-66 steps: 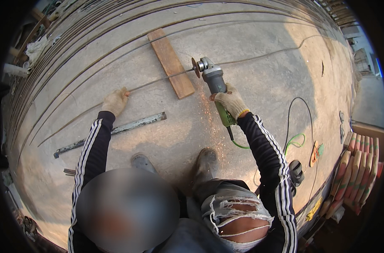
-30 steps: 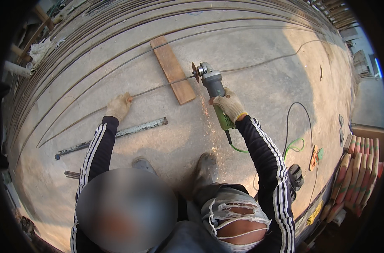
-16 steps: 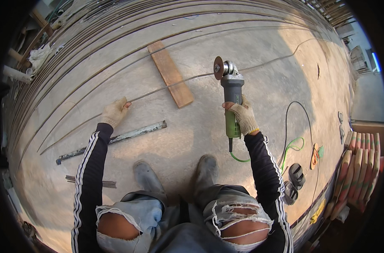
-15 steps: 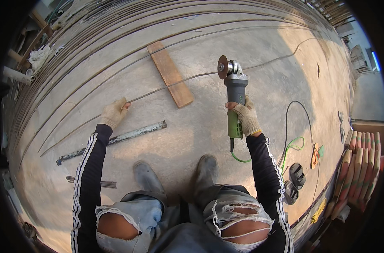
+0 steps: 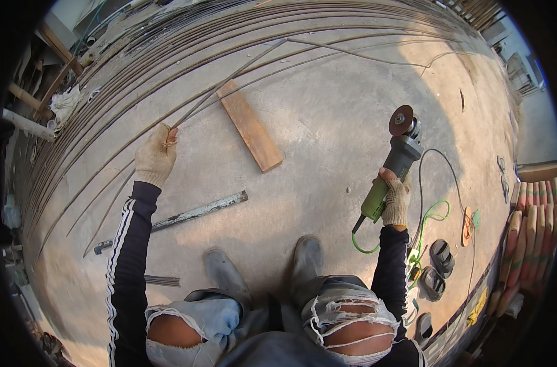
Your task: The person measures metal rods with a tape measure and marks them with a pencil. They then use an angle grinder to cut the rods at the marked points. The cut pieces are set aside on the floor.
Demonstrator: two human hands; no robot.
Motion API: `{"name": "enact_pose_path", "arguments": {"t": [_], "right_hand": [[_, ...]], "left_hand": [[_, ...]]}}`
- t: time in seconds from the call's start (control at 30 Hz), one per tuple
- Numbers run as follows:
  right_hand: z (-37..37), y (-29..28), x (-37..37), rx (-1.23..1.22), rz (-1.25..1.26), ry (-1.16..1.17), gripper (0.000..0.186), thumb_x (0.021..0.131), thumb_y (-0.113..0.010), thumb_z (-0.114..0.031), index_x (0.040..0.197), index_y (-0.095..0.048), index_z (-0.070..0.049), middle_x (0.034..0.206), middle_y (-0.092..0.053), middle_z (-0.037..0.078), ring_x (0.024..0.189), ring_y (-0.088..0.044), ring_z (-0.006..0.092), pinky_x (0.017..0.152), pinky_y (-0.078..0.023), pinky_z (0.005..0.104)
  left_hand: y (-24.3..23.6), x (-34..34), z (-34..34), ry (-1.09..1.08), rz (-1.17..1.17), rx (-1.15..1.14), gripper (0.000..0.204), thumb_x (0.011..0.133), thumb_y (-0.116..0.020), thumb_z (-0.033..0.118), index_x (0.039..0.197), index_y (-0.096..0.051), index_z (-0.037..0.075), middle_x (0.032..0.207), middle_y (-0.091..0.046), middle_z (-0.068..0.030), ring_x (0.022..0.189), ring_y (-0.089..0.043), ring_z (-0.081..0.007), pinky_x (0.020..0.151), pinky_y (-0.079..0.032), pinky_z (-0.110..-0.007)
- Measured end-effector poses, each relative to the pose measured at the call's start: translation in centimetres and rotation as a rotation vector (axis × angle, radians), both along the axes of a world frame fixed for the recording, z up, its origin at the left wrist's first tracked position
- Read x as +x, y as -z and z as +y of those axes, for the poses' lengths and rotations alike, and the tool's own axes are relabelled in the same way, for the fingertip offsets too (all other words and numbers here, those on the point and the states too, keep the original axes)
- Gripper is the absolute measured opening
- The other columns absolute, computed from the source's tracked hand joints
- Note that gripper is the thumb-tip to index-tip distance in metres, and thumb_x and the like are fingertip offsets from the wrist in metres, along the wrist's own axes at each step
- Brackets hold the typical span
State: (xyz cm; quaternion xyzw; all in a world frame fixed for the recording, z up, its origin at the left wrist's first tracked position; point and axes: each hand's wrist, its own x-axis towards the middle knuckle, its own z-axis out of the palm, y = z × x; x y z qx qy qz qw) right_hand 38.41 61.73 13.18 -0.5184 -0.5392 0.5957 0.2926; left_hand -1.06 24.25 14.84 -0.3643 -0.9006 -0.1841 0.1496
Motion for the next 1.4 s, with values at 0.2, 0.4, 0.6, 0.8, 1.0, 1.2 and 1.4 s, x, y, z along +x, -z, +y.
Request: {"name": "enact_pose_path", "arguments": {"t": [0.2,0.4,0.6,0.8,1.0,1.2,1.4], "right_hand": [[1.1,1.6,2.1,-0.039,-0.035,0.053,0.039,0.085,-0.084,-0.025,0.11,-0.062,-0.006,0.08,-0.068,0.008,0.065,-0.069,0.02,0.059,-0.057,0.0339],[0.6,2.2,4.3,-0.068,-0.064,0.037,0.037,0.084,-0.084,-0.029,0.107,-0.065,-0.006,0.08,-0.069,0.008,0.065,-0.068,0.0201,0.06,-0.057,0.0345],[0.5,2.9,5.0,-0.031,-0.143,0.094,0.036,0.084,-0.082,-0.021,0.109,-0.061,-0.005,0.077,-0.067,0.007,0.06,-0.066,0.0176,0.055,-0.054,0.0314],[0.2,3.9,6.4,0.005,-0.135,0.011,0.036,0.086,-0.084,-0.03,0.105,-0.065,-0.006,0.08,-0.069,0.008,0.064,-0.068,0.0192,0.057,-0.056,0.033],[-0.1,4.3,7.0,-0.092,-0.181,0.014,0.039,0.085,-0.084,-0.028,0.11,-0.063,-0.006,0.081,-0.068,0.007,0.065,-0.068,0.0187,0.057,-0.056,0.032],[-0.8,3.9,5.7,-0.022,-0.179,0.024,0.033,0.086,-0.081,-0.026,0.106,-0.061,-0.008,0.076,-0.065,0.004,0.059,-0.063,0.0148,0.056,-0.052,0.0298],[-0.4,4.3,5.3,-0.012,-0.172,-0.013,0.035,0.086,-0.082,-0.026,0.107,-0.06,-0.008,0.076,-0.065,0.005,0.06,-0.063,0.0157,0.056,-0.053,0.0299]], "left_hand": [[-5.2,-4.7,4.1,-0.026,0.096,0.083,0.027,0.108,-0.062,0.038,0.1,-0.058,0.012,0.071,-0.067,-0.0162,0.066,-0.068,-0.0406,0.055,-0.05,-0.049],[-4.2,-5.0,-1.0,0.119,-0.097,-0.141,0.023,0.107,-0.062,0.033,0.104,-0.06,0.011,0.074,-0.069,-0.0177,0.067,-0.07,-0.0399,0.057,-0.051,-0.05],[0.9,0.4,-3.6,0.261,-0.3,-0.577,0.025,0.106,-0.062,0.033,0.103,-0.061,0.008,0.075,-0.07,-0.0196,0.068,-0.071,-0.0422,0.059,-0.053,-0.054],[2.8,4.2,-2.5,0.397,-0.53,-0.699,0.031,0.107,-0.057,0.039,0.108,-0.066,0.009,0.071,-0.07,-0.019,0.069,-0.071,-0.0419,0.061,-0.055,-0.054],[6.8,6.9,-5.1,0.398,-0.631,-0.787,0.032,0.107,-0.055,0.04,0.111,-0.064,0.009,0.077,-0.071,-0.019,0.073,-0.072,-0.0414,0.065,-0.055,-0.056],[7.7,7.0,-13.5,0.252,-0.648,-0.712,0.026,0.102,-0.062,0.035,0.11,-0.067,0.011,0.099,-0.071,-0.0161,0.092,-0.07,-0.0384,0.078,-0.056,-0.052],[4.3,0.8,-15.9,0.263,-0.531,-0.612,0.024,0.099,-0.067,0.028,0.107,-0.069,0.005,0.116,-0.065,-0.0127,0.111,-0.061,-0.0374,0.093,-0.052,-0.049]]}}
